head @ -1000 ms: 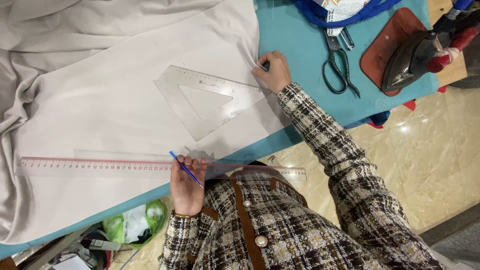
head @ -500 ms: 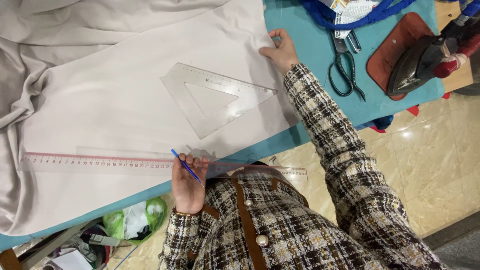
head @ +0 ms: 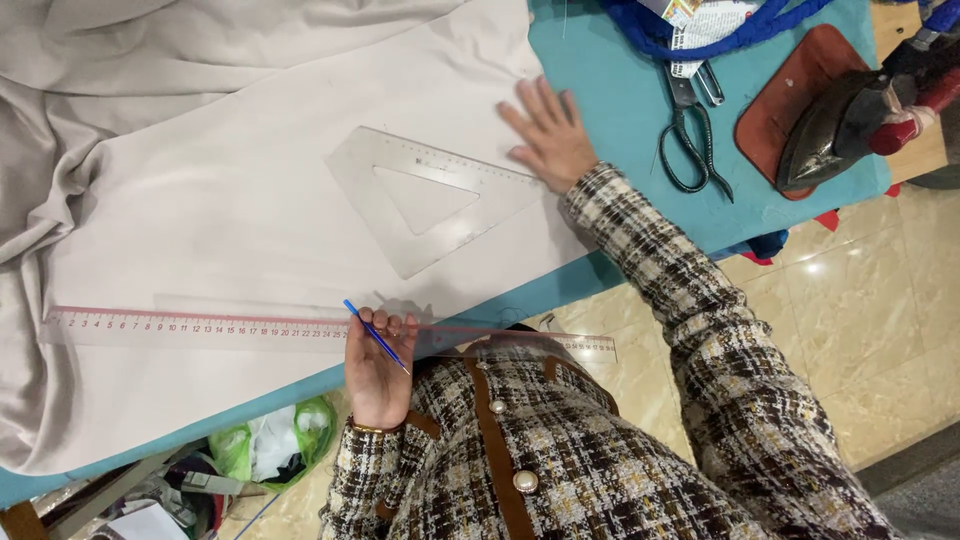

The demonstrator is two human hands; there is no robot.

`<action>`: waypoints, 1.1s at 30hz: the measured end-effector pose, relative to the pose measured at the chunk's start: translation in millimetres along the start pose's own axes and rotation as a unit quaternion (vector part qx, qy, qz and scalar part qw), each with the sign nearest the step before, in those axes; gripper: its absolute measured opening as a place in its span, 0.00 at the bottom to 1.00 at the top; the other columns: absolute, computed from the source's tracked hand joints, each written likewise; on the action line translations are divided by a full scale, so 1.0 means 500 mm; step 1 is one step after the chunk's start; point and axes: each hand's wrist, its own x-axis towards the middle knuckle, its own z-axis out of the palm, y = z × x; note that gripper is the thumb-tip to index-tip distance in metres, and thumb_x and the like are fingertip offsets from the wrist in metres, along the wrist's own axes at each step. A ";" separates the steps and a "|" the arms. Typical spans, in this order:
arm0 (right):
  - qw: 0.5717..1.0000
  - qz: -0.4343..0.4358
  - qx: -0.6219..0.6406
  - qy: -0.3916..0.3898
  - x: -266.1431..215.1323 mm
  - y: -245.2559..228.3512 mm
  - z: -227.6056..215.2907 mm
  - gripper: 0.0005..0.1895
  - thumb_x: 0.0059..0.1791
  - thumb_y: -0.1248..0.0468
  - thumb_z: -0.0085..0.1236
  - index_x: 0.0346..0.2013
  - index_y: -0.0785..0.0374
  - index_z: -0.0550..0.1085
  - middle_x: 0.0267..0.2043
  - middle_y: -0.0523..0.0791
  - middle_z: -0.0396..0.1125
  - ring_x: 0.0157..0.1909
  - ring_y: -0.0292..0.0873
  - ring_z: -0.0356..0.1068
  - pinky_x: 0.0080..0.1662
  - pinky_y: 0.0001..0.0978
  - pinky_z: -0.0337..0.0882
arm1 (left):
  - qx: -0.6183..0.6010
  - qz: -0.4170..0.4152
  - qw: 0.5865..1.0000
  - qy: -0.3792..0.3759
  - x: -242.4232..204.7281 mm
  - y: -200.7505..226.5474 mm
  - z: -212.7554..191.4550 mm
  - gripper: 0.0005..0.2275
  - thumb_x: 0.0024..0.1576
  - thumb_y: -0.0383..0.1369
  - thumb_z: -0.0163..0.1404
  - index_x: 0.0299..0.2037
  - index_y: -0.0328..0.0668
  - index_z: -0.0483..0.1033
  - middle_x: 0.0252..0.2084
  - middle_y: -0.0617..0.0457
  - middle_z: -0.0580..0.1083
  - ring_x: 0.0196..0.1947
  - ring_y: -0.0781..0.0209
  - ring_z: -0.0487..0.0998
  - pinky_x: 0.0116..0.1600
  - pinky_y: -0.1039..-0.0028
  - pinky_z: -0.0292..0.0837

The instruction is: The person marks a large piece of light-colored fabric on a table using a pen, a long ruler, and a triangular set square. They repeatedly reposition the rulers to draw straight lines and measure sections of the fabric.

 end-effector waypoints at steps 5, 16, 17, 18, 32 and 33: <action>0.993 0.093 -0.043 0.060 -0.054 0.123 0.045 0.32 0.62 0.38 0.26 0.80 0.39 0.45 0.82 0.44 0.29 0.82 0.53 0.26 0.75 0.66 0.31 | 0.018 0.007 1.000 0.002 -0.008 0.008 0.009 0.09 0.68 0.39 0.44 0.40 0.48 0.73 0.34 0.58 0.72 0.38 0.60 0.73 0.60 0.63 0.66; 0.928 0.325 0.114 0.144 -0.148 0.038 0.070 0.17 0.53 0.48 0.64 0.49 0.47 0.69 0.50 0.39 0.55 0.56 0.48 0.58 0.56 0.50 0.58 | 0.086 -0.005 0.995 0.050 -0.003 0.011 0.003 0.09 0.70 0.43 0.39 0.41 0.53 0.67 0.35 0.65 0.67 0.40 0.68 0.71 0.64 0.64 0.69; 0.921 0.353 0.118 0.114 -0.171 0.028 0.072 0.18 0.52 0.46 0.64 0.47 0.47 0.68 0.47 0.38 0.57 0.55 0.46 0.61 0.54 0.50 0.59 | 0.090 -0.003 0.994 0.055 -0.004 0.011 0.004 0.09 0.70 0.43 0.39 0.41 0.54 0.67 0.35 0.65 0.67 0.40 0.68 0.71 0.64 0.64 0.69; 0.920 0.356 0.118 0.115 -0.185 0.031 0.087 0.18 0.52 0.46 0.64 0.47 0.47 0.68 0.47 0.38 0.57 0.55 0.46 0.61 0.54 0.50 0.59 | 0.092 -0.007 0.994 0.054 0.000 0.012 0.002 0.09 0.70 0.43 0.39 0.41 0.54 0.67 0.35 0.65 0.67 0.40 0.68 0.71 0.64 0.64 0.69; 0.943 0.147 -0.048 0.293 -0.193 -0.124 0.045 0.07 0.48 0.58 0.67 0.33 0.50 0.74 0.33 0.38 0.62 0.41 0.42 0.63 0.48 0.39 0.57 | 0.107 -0.017 0.994 0.030 0.021 -0.009 -0.002 0.08 0.71 0.42 0.38 0.43 0.54 0.66 0.37 0.64 0.68 0.41 0.68 0.71 0.66 0.64 0.68; 0.943 0.149 -0.048 0.294 -0.194 -0.124 0.045 0.07 0.48 0.58 0.67 0.33 0.50 0.74 0.33 0.38 0.62 0.41 0.42 0.63 0.48 0.39 0.57 | 0.109 -0.019 0.993 0.029 0.022 -0.010 0.002 0.08 0.71 0.42 0.38 0.43 0.54 0.66 0.37 0.64 0.68 0.41 0.68 0.71 0.66 0.64 0.68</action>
